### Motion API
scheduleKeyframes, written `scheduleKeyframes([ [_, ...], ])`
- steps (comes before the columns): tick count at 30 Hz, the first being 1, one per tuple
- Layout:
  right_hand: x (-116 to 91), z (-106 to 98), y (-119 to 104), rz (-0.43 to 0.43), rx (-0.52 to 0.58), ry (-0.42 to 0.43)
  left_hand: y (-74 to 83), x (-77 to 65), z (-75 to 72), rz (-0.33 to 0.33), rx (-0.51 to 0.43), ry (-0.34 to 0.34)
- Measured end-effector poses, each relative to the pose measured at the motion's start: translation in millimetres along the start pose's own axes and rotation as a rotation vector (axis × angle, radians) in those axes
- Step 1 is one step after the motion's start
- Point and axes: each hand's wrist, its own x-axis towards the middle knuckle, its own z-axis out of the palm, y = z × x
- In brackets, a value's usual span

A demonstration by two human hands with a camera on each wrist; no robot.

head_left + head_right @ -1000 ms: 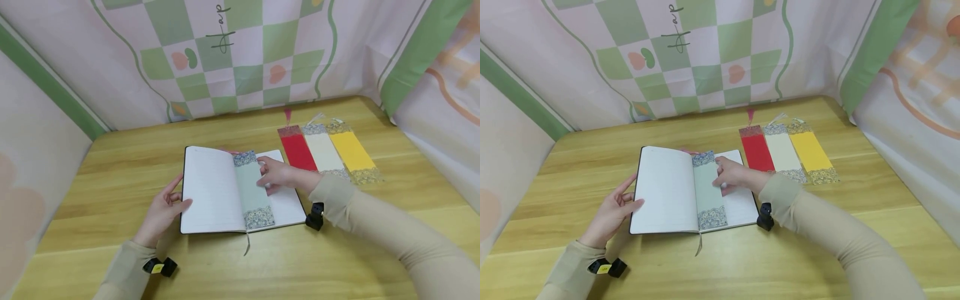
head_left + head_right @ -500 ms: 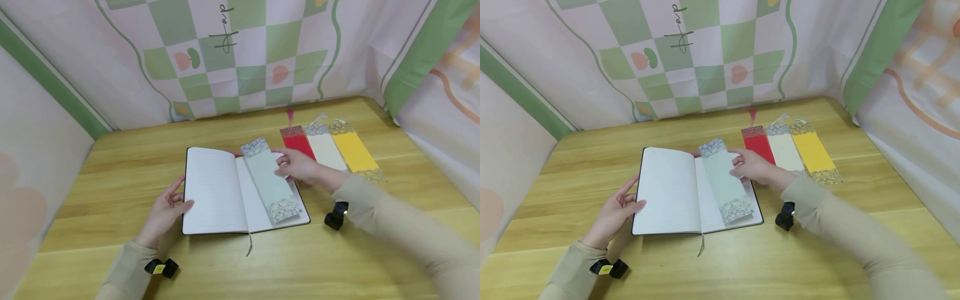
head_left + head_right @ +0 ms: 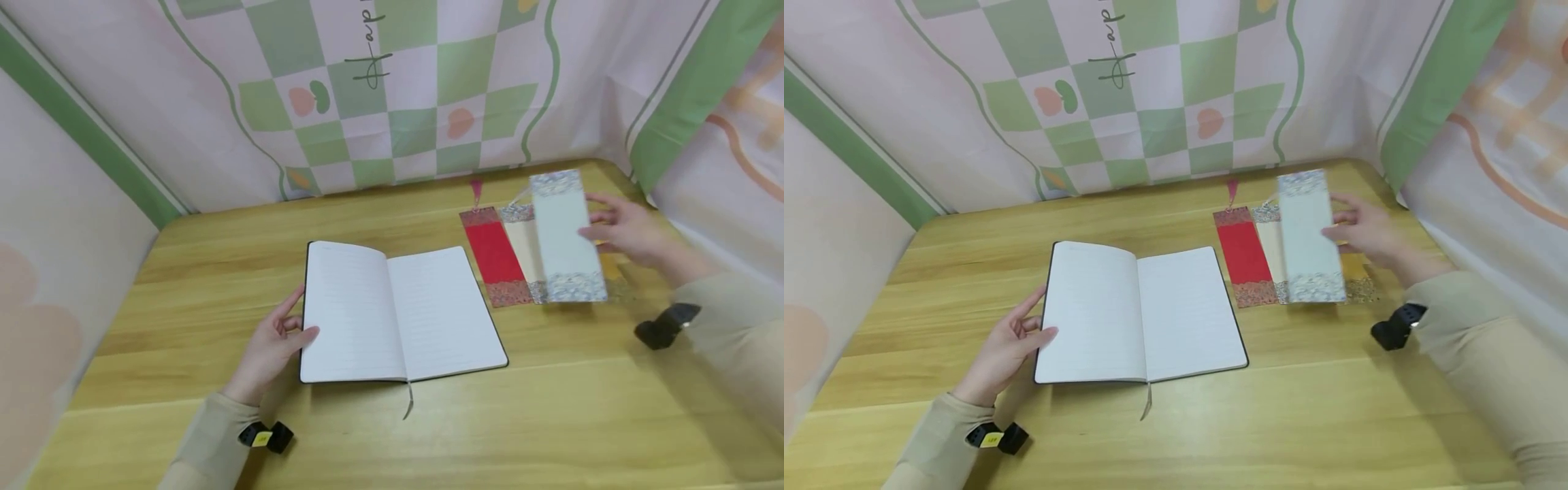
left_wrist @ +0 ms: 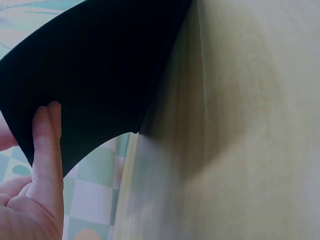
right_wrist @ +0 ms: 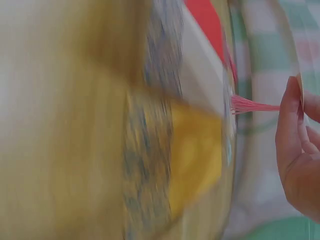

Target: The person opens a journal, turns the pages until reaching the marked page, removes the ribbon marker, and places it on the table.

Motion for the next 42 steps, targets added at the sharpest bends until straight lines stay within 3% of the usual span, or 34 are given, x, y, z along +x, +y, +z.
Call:
scheduleKeyframes([
  [6, -2.4, -59.0, 29.0, 0.018, -0.032, 0.064, 0.3, 0.3, 0.3, 0.001, 0.001, -0.001],
  [12, -8.9, -86.8, 66.4, 0.037, -0.107, 0.085, -0.2, 1.0, 1.1, -0.01, 0.017, 0.003],
  [17, -14.4, -90.7, 90.4, 0.062, -0.228, 0.107, -0.5, 1.5, 1.9, -0.015, 0.022, 0.007],
  [24, -9.7, -90.0, 90.6, 0.018, -0.473, 0.097, -1.8, 1.9, 1.8, -0.006, 0.015, 0.004],
  [34, 4.9, -90.7, 94.1, 0.041, -0.581, 0.065, -2.3, 2.4, 1.4, -0.009, 0.005, 0.005],
  [42, 6.9, -86.6, 90.4, 0.003, -0.621, 0.031, -1.5, 2.4, 0.6, -0.014, -0.002, 0.008],
])
